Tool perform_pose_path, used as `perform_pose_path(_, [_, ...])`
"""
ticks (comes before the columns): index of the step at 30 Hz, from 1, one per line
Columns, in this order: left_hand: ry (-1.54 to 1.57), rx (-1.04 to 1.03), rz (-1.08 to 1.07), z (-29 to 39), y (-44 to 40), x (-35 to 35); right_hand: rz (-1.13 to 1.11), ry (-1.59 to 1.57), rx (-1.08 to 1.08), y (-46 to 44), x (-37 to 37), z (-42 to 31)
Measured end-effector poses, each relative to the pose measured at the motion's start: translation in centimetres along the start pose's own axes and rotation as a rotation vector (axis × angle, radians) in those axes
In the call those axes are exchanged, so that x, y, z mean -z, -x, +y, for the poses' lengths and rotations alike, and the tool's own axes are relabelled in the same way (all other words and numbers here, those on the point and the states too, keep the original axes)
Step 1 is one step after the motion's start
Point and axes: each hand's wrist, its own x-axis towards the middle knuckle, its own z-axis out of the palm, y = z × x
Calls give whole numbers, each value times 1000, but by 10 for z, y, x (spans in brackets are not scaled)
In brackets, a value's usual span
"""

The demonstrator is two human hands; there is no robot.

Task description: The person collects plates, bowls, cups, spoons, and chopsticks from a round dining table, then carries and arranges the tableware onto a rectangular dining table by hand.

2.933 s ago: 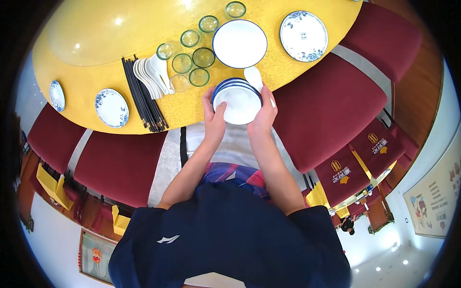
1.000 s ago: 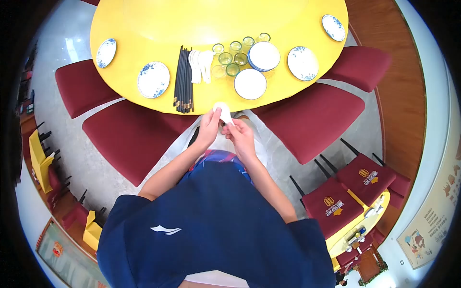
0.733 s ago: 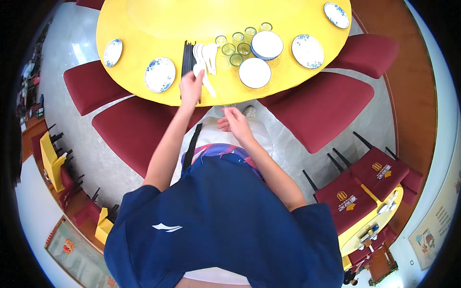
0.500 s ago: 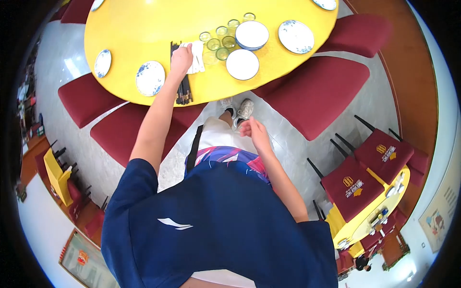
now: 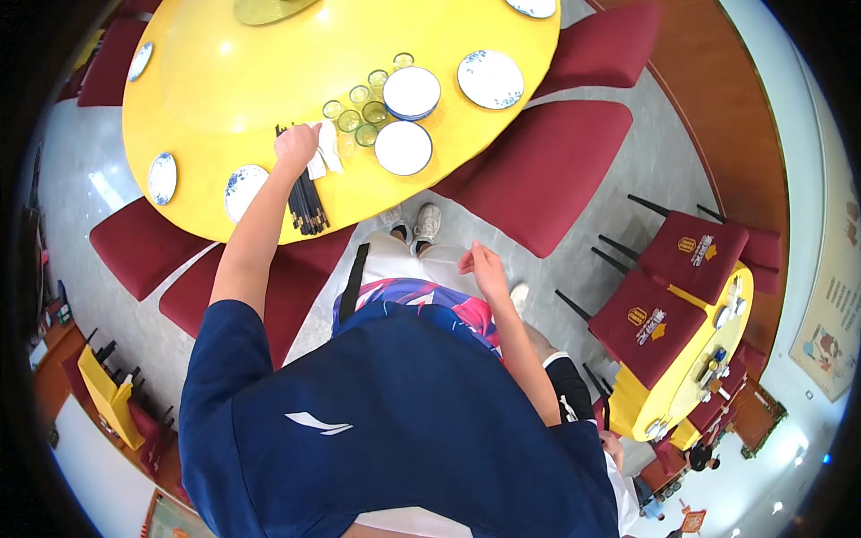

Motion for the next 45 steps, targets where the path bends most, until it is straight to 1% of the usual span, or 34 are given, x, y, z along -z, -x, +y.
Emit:
perform_pose_path(1, [4,19,3,-3,4,2,-15,11,4,-6,1,9])
perform_pose_path(3, [132,100,131,-25,21,4,-31,-20,57,-18,1,23])
perform_pose_path(4, [297,196,195,-40,34,4,-76,-7,54,-18,-3,19])
perform_pose_path(5, [408,337,197,-57,48,4,-37,21,23,-17,-5,14])
perform_pose_path(6, [552,429,234,-83,62,-10,9,48,-7,-19,-8,10])
perform_pose_path(7, [699,508,271,-109,78,-30,-13,53,-5,-24,-11,8])
perform_pose_path(9, [828,780,319,-152,118,-73,3,67,-19,-31,-12,11])
perform_pose_path(11, [643,882,379,-169,159,-101,6,54,-8,-43,-14,11])
perform_pose_path(13, [1002,1009,75,-170,175,-97,-60,136,36,-55,-20,3])
perform_pose_path(14, [1168,988,29,-168,176,-94,-40,133,32,-61,-22,-1])
perform_pose_path(15, [1168,972,8,-173,171,-102,-98,194,54,-66,-24,-8])
perform_pose_path(16, [1306,892,12,-182,165,-115,-155,257,74,-69,-25,-14])
perform_pose_path(17, [1446,809,16,-188,159,-126,-131,258,69,-72,-26,-19])
perform_pose_path(18, [1486,818,32,-190,155,-131,-140,304,65,-76,-28,-24])
perform_pose_path(19, [1442,827,15,-194,151,-136,-146,350,61,-75,-29,-31])
perform_pose_path(21, [1539,820,48,-197,152,-139,-120,424,85,-69,-30,-47])
perform_pose_path(22, [1604,774,111,-195,156,-138,-121,491,105,-67,-33,-55])
perform_pose_path(23, [1664,729,176,-196,159,-136,-103,492,105,-65,-35,-64])
perform_pose_path(25, [1776,656,193,-197,164,-123,-111,587,171,-62,-38,-73])
perform_pose_path(26, [1752,637,224,-198,165,-118,-123,570,255,-62,-41,-75])
perform_pose_path(27, [1725,620,253,-199,166,-112,-113,573,237,-54,-45,-80])
perform_pose_path(29, [1649,554,272,-185,174,-78,-161,712,416,-43,-65,-109])
perform_pose_path(31, [1622,546,300,-154,181,-39,-247,660,480,-41,-90,-126])
perform_pose_path(33, [1619,392,258,-112,190,-4,-333,390,439,-44,-126,-148])
perform_pose_path(34, [1612,359,226,-91,192,9,-335,381,436,-43,-134,-163])
perform_pose_path(36, [1612,328,110,-43,192,32,-325,112,242,-45,-141,-188])
perform_pose_path(37, [1574,276,30,-19,190,39,-325,100,244,-51,-135,-192])
perform_pose_path(38, [1564,240,-34,6,186,43,-260,127,289,-57,-125,-196])
perform_pose_path(39, [1579,147,-92,29,179,44,-193,156,332,-65,-112,-200])
perform_pose_path(40, [1573,138,-136,57,173,54,-72,260,362,-75,-92,-202])
perform_pose_path(41, [1626,137,-181,82,164,55,-36,232,396,-79,-74,-211])
perform_pose_path(42, [1576,53,-176,103,154,52,-63,233,398,-91,-48,-211])
perform_pose_path(43, [1504,-26,-207,123,143,57,-36,244,376,-105,-24,-210])
perform_pose_path(45, [1469,-93,-295,165,121,63,105,376,326,-122,10,-220])
